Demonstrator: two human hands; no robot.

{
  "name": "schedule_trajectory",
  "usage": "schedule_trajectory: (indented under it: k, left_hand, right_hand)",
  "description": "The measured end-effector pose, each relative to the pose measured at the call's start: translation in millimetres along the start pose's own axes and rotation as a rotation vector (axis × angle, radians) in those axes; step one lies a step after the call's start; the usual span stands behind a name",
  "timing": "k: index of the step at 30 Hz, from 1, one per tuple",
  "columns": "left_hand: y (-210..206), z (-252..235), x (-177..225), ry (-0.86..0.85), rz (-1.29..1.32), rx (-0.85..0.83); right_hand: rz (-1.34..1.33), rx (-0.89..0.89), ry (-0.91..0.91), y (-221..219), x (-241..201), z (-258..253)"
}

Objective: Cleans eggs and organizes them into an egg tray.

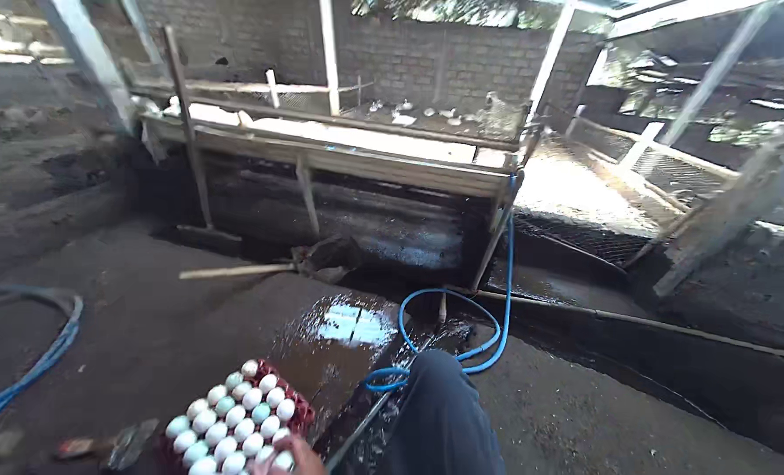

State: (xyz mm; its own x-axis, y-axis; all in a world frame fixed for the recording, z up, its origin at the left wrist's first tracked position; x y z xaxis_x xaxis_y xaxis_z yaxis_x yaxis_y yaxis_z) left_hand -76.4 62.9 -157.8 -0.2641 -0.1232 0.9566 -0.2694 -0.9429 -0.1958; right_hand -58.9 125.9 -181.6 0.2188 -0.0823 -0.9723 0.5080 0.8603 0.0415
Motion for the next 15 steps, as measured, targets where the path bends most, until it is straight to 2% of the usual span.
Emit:
schedule_trajectory:
  k: [2, 5, 7, 9, 11, 13, 15]
  left_hand:
    - [6.8, 3.8, -3.2, 0.016, -0.022, 0.061]
    - [18.7, -4.7, -24.1, 0.028, -0.072, 0.124]
    - [24.5, -3.0, -25.0, 0.033, -0.061, 0.151]
    - [20.6, -1.4, -19.2, 0.04, -0.058, 0.107]
    - [16.8, 2.6, -13.4, 0.052, -0.051, 0.057]
    - [16.2, 0.4, -15.1, 0.022, -0.063, 0.076]
    - [24.6, -10.4, -26.6, -0.025, -0.078, 0.119]
  right_hand:
    - [-0.05, 0.038, 0.013, 4.6, 12.7, -10.3]
    - [-0.088, 0.032, -0.132, 0.1, 18.3, -14.4]
    - [-0.035, -0.051, -0.056, -5.6, 15.6, 5.3]
    - [-0.02, -0.043, 0.008, -0.7, 8.8, -1.1]
    - [-0.051, 0.009, -0.041, 5.5, 3.8, -19.3]
    - [-0.053, 0.029, -0.121, 5.2, 1.2, -14.5]
    - [0.003, -0.06, -0.037, -1.0, -1.5, 7.0]
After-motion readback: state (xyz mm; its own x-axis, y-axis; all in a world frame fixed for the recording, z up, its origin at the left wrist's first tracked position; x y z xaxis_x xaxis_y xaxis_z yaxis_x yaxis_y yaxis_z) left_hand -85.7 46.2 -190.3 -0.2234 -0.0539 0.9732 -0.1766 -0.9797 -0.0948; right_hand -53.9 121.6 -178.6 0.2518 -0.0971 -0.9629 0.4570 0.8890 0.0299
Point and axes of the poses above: each hand's wrist, its own z-axis away from the middle knuckle, its own y-axis out of the back of the hand, x = y × z, the point moved 6 cm from there along -z, towards the middle knuckle
